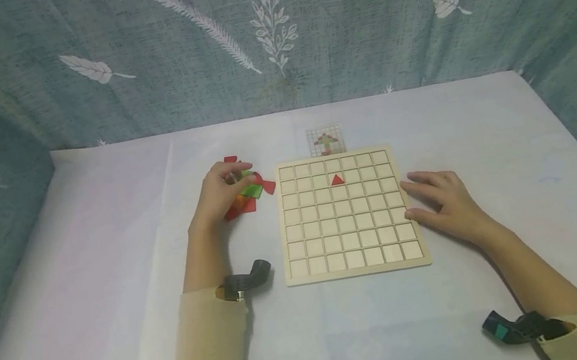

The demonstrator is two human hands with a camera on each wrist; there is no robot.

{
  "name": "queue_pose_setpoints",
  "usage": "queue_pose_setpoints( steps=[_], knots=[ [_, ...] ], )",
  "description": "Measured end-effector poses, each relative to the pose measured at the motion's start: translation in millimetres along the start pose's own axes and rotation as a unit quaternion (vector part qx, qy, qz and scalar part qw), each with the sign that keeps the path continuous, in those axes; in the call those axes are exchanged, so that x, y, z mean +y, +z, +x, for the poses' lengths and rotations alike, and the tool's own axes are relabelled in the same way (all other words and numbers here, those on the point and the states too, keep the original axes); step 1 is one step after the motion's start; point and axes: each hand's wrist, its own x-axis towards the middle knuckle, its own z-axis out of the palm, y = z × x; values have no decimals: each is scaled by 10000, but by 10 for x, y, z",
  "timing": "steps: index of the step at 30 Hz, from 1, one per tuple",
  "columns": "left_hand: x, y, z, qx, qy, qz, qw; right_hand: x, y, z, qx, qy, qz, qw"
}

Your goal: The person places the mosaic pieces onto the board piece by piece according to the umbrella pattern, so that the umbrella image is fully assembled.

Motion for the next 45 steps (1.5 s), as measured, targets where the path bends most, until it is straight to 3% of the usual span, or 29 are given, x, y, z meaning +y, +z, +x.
queue_pose_setpoints(
  steps=[5,15,21,31,40,45],
  knots=[
    [-42,59,22,89,345,546,9979,-1,10,5,31,-58,7,10000],
    [-5,110,3,-18,220,1749,9843,4,6,-1,9,0,-26,10000],
    [5,101,-3,-75,187,1932,9810,9,0,5,15,13,-75,10000],
    [44,58,-35,-505,276,2383,9695,-24,5,-4,-41,132,-17,9999],
    [82,106,-59,-260,559,2934,9540,-5,11,-11,19,24,-98,9999],
    [93,103,-67,-67,688,2841,9563,-3,17,-4,22,16,-65,10000]
  ],
)
